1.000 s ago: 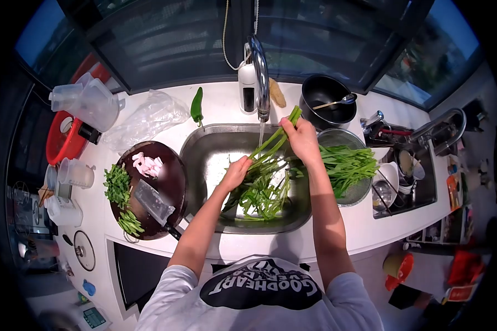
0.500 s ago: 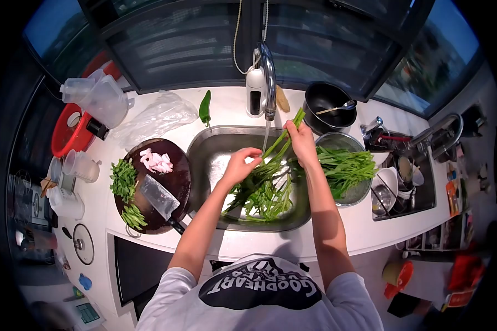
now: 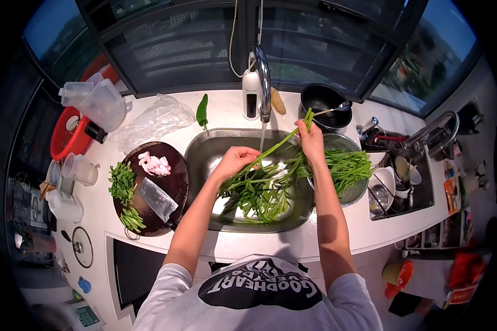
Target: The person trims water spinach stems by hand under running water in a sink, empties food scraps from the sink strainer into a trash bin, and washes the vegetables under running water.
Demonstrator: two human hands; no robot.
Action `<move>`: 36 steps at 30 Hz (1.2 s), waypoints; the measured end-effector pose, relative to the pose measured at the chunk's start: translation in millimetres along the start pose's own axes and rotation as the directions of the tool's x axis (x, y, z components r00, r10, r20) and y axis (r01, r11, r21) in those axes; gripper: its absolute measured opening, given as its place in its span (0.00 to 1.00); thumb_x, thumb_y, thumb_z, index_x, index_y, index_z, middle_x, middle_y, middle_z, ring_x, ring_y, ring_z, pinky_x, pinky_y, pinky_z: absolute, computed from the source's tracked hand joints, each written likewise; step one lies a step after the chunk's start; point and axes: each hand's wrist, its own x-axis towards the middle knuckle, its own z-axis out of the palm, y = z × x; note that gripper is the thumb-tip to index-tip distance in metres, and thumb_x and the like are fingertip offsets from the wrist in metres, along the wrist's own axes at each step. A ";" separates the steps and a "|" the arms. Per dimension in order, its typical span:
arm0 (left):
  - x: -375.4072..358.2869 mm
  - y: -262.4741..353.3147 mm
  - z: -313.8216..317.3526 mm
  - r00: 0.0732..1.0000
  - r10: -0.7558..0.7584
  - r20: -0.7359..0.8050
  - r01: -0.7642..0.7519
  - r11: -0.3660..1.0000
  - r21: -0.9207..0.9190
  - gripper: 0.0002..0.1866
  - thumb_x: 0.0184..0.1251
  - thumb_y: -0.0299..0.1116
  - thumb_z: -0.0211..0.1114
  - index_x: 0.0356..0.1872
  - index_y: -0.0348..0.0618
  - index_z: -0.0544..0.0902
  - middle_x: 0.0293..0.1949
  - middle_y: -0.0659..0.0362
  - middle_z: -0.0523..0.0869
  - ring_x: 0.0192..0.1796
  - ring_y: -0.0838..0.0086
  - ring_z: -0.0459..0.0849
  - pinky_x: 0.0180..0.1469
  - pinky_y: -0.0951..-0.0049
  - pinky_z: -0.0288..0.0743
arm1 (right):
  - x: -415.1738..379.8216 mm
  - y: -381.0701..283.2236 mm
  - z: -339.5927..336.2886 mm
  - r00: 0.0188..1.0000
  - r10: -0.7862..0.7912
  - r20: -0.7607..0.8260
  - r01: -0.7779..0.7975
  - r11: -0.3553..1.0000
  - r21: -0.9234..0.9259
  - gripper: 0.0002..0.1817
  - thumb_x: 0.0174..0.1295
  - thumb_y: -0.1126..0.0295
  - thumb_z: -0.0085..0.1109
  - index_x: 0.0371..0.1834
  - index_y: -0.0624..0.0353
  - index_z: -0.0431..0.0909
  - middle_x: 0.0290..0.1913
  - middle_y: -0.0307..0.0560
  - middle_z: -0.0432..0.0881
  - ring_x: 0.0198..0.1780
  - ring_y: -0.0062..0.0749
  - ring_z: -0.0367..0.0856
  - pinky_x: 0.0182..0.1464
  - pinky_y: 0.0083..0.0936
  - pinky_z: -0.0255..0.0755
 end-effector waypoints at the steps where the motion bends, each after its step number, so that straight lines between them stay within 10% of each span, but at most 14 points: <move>1: -0.5 2.7 -0.9 1.000 -0.015 0.011 0.015 1.000 -0.025 0.11 0.62 0.27 0.61 0.45 0.34 0.80 0.33 0.60 0.85 0.32 0.83 0.82 0.36 0.84 0.74 | 1.1 1.8 -0.6 1.000 -0.003 -0.008 0.003 1.000 -0.019 0.13 0.65 0.61 0.52 0.37 0.59 0.79 0.24 0.38 0.76 0.26 0.20 0.72 0.31 0.21 0.65; 8: -1.3 1.9 -3.4 0.998 0.055 -0.019 -0.050 0.978 0.205 0.07 0.58 0.27 0.63 0.38 0.38 0.82 0.31 0.61 0.83 0.33 0.81 0.83 0.33 0.81 0.75 | 6.3 8.2 0.9 0.989 0.059 -0.132 -0.072 0.993 -0.091 0.15 0.62 0.59 0.55 0.35 0.61 0.80 0.23 0.43 0.80 0.26 0.26 0.77 0.33 0.25 0.69; 14: -2.9 4.1 7.6 0.824 0.565 -0.049 -0.358 0.587 0.726 0.07 0.51 0.27 0.65 0.33 0.38 0.83 0.27 0.54 0.81 0.29 0.66 0.82 0.33 0.70 0.76 | 2.6 7.3 4.3 0.970 0.134 -0.203 -0.146 0.988 -0.048 0.16 0.61 0.58 0.57 0.32 0.63 0.80 0.23 0.44 0.81 0.26 0.28 0.78 0.33 0.27 0.69; 20: 0.4 -7.4 8.4 0.825 0.554 -0.107 -0.212 0.480 0.851 0.07 0.50 0.27 0.65 0.32 0.38 0.83 0.27 0.50 0.81 0.29 0.59 0.81 0.34 0.67 0.75 | 0.7 11.8 7.4 0.976 0.044 -0.212 -0.057 0.997 -0.055 0.16 0.61 0.58 0.56 0.29 0.63 0.78 0.22 0.44 0.81 0.26 0.28 0.77 0.34 0.27 0.69; 30: -1.4 -30.8 -4.0 0.757 0.150 -0.636 -0.077 0.987 0.141 0.06 0.56 0.25 0.60 0.24 0.32 0.81 0.19 0.58 0.83 0.24 0.81 0.81 0.29 0.81 0.74 | -5.2 13.3 10.5 0.958 0.074 -0.277 -0.046 0.993 0.107 0.15 0.65 0.60 0.56 0.28 0.61 0.72 0.21 0.35 0.73 0.20 0.15 0.65 0.21 0.16 0.59; 36: 3.7 -31.4 0.9 0.758 0.326 -0.565 -0.096 0.913 0.398 0.07 0.67 0.29 0.54 0.38 0.37 0.78 0.28 0.58 0.82 0.32 0.76 0.79 0.36 0.76 0.72 | -2.8 13.3 12.7 0.990 0.025 -0.139 -0.020 0.999 0.038 0.16 0.65 0.59 0.55 0.31 0.62 0.73 0.22 0.37 0.74 0.22 0.16 0.66 0.24 0.17 0.62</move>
